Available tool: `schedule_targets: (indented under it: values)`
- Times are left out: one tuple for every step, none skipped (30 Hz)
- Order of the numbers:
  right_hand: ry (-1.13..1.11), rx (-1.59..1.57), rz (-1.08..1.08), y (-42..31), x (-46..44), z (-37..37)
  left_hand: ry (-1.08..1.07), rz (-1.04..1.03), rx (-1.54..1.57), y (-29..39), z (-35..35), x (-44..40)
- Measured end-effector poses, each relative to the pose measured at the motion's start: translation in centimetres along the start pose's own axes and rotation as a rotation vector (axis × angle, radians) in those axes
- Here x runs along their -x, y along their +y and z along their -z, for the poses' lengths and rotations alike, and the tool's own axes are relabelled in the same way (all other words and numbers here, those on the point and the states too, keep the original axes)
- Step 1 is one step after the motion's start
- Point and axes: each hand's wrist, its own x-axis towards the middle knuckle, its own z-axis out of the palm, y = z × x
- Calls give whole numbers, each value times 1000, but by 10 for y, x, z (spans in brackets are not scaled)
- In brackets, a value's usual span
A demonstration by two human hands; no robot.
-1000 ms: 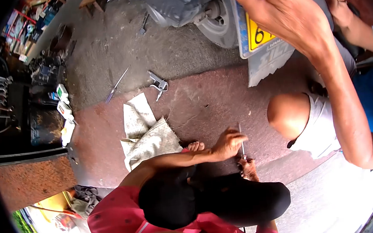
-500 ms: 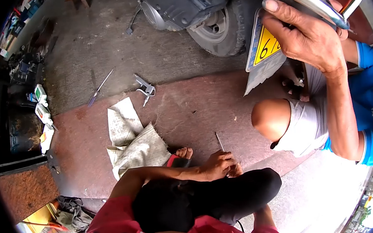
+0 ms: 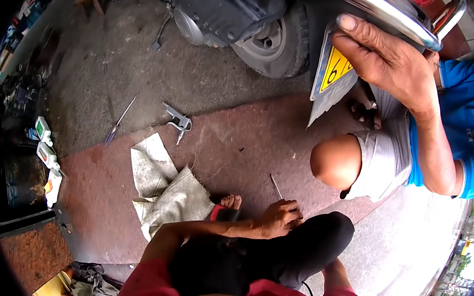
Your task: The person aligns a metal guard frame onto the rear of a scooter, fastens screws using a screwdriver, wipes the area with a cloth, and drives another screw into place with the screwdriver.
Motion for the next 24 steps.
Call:
schedule_targets:
  values:
    - [-12, 2, 28, -10, -6, -2, -8, 3, -5, 0, 0, 0]
    - [-23, -1, 57, -20, -12, -4, -15, 6, -11, 0, 0, 0]
    - [-33, -2, 86, -31, -18, -8, -22, 10, -15, 0, 0, 0]
    - [-46, -6, 114, -42, -24, -11, -23, 11, -22, -1, -1, 1]
    - [-60, -5, 139, -53, -30, -15, -26, 14, -25, -2, -2, 1]
    - [-75, -7, 163, -62, -36, -19, -29, 16, -30, -3, -3, 1]
    - [-86, -14, 184, -71, -43, -23, -36, 25, -24, -3, -4, 1]
    - [-101, -16, 207, -81, -47, -27, -42, 32, -25, -1, -2, 0]
    - [-114, -20, 230, -88, -55, -31, -50, 40, -32, 0, 1, -1]
    - [-129, -23, 253, -95, -60, -35, -45, 42, -21, 0, 4, -2]
    - [-143, -26, 278, -102, -67, -38, -40, 45, -8, 1, 5, -3]
    - [-159, -30, 300, -108, -73, -43, -36, 50, 8, 2, 4, -4]
    - [-174, -38, 323, -114, -79, -46, -45, 68, -14, 0, 3, -2]
    - [-189, -44, 349, -119, -85, -49, -53, 84, -36, -2, 2, 0]
    - [-204, -50, 373, -123, -92, -53, -60, 100, -58, -4, 1, 2]
    - [-218, -53, 396, -128, -100, -56, -116, 117, -65, 4, 11, -1]
    - [-229, -65, 411, -130, -105, -57, -109, 126, -80, 5, 15, 0]
    - [-240, -78, 427, -136, -113, -60, -102, 134, -97, 7, 20, 1]
    - [-251, -93, 441, -139, -123, -62, -142, 179, -148, 14, 31, 1]
    - [-217, -190, 399, -137, -128, -64, -87, 154, -138, 14, 37, 8]
    - [-203, -259, 471, -140, -136, -66, -86, 214, -165, 22, 46, 12]
    - [-191, -327, 542, -143, -144, -71, -84, 275, -195, 32, 57, 15]
    - [-232, -410, 492, -161, -134, -69, -46, 317, -239, 36, 62, 21]
    - [-268, -494, 439, -179, -122, -66, -6, 360, -281, 40, 65, 27]
